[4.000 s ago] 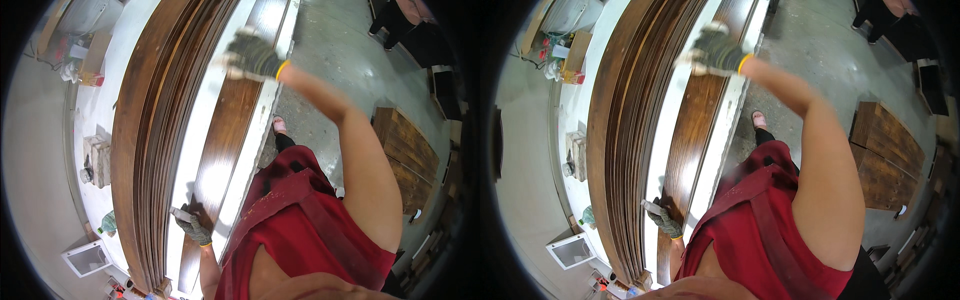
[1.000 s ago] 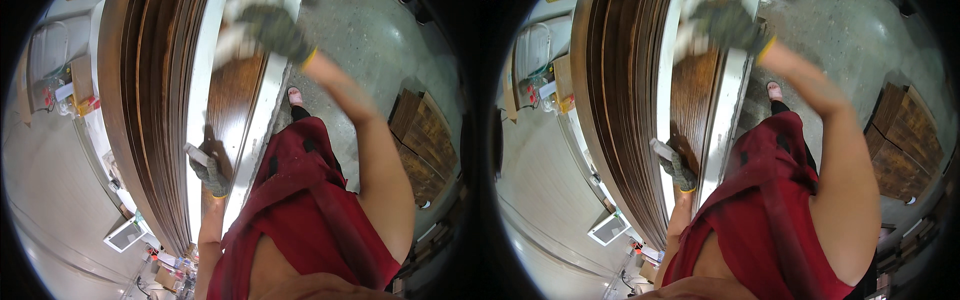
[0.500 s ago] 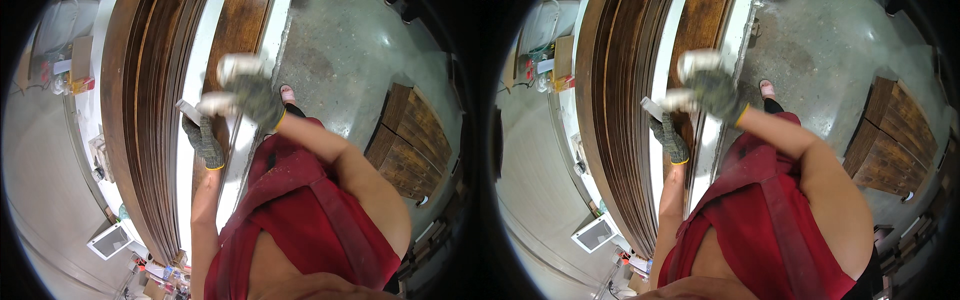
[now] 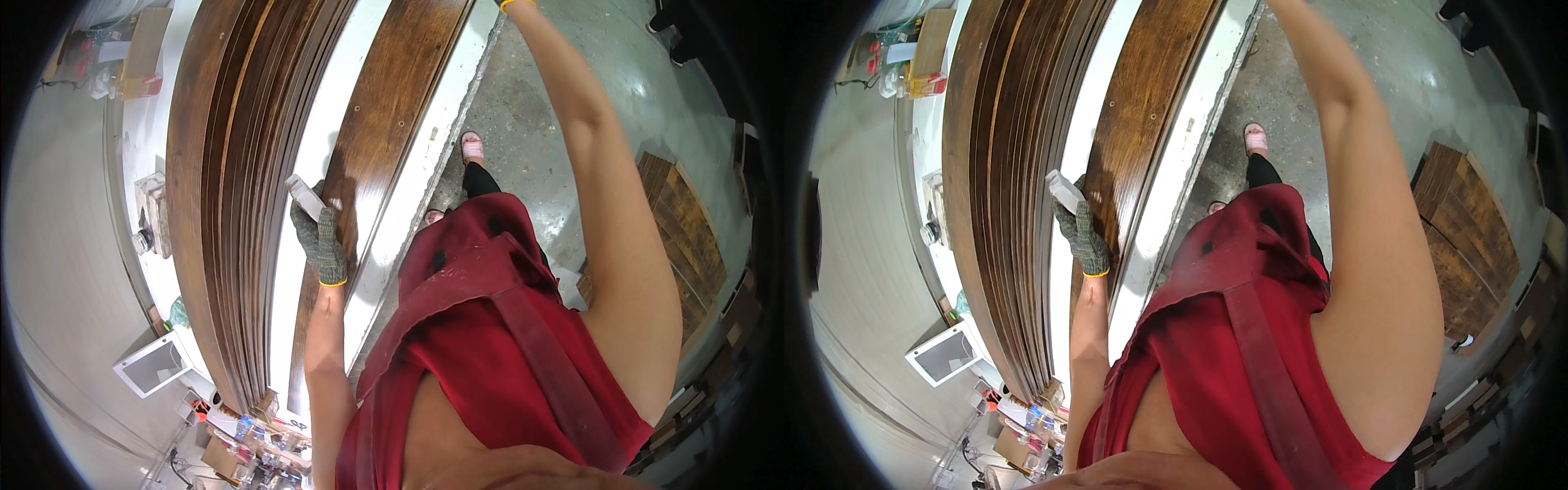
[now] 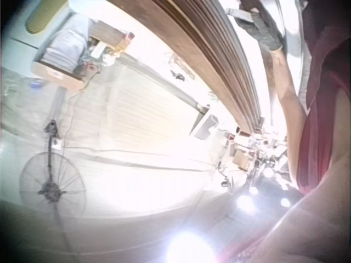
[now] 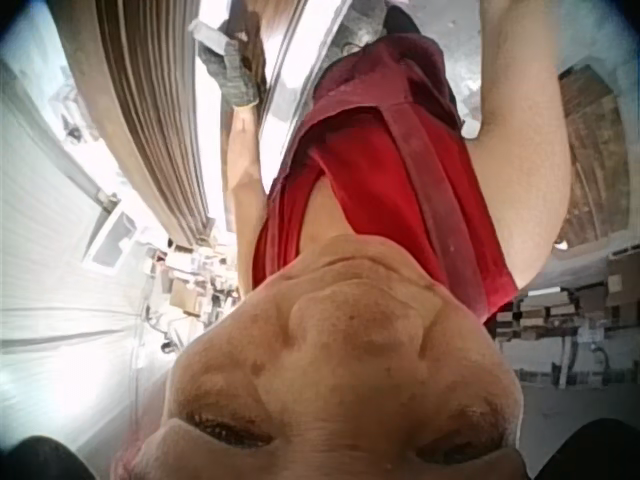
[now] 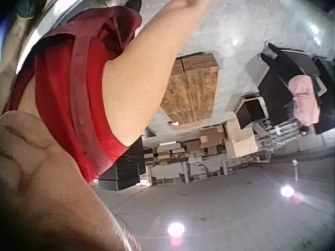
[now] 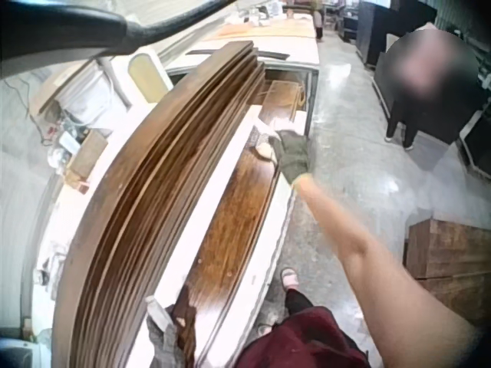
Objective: The person sands and wipes long wood planks with a sanding block and a cloth, handling the planks one at a time on a workbench.
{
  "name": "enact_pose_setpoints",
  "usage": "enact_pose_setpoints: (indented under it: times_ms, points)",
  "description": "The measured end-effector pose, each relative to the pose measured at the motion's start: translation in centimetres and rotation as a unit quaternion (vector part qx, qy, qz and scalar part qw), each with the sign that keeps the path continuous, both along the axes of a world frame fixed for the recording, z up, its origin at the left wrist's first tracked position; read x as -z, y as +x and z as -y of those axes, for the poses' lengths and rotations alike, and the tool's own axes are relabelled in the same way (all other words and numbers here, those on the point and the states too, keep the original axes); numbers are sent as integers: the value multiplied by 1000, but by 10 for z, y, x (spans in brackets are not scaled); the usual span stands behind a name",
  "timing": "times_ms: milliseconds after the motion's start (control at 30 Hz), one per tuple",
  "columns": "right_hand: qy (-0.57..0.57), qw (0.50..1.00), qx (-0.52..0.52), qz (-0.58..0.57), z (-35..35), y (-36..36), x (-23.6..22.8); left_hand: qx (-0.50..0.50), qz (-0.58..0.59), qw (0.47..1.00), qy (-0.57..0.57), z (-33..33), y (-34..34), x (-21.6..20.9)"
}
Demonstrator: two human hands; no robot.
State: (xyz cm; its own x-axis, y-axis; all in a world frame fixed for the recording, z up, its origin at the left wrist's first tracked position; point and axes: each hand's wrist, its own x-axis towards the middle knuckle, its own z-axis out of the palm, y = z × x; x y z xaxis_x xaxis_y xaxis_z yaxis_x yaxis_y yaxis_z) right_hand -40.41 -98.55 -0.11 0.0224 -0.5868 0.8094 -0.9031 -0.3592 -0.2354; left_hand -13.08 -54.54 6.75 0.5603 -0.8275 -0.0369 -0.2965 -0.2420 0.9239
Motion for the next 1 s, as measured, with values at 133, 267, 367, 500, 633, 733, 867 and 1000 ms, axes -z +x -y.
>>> enact_pose_setpoints:
  times_ms: [133, 267, 367, 500, 633, 733, 867, 1000]
  points:
    - [-12, 968, -249, 29, -133, 36, 6, 17, 10, 1000, 15, -1, 6, 5]
    - [254, 876, -410, -5, -331, 81, -28, -1, 3, 1000, -11, -3, 7, 8]
    - [185, 827, -526, 75, -388, 91, -34, 30, -51, 997, -52, -1, 7, 7]
    - [396, 671, -595, 195, -298, 62, -3, 24, 27, 999, 7, -2, 6, 3]
    - [219, 938, -265, 32, -135, 19, -5, 26, -3, 1000, 13, -3, 4, -2]
    - [145, 980, -139, 5, -61, 0, -20, 29, -36, 999, -6, -3, 2, 1]
    - [251, 958, -140, 2, -146, 31, -9, 10, -38, 999, -12, -2, 4, 4]
    - [165, 926, -333, -67, -324, 69, -14, 27, 10, 999, 30, 1, 7, 2]
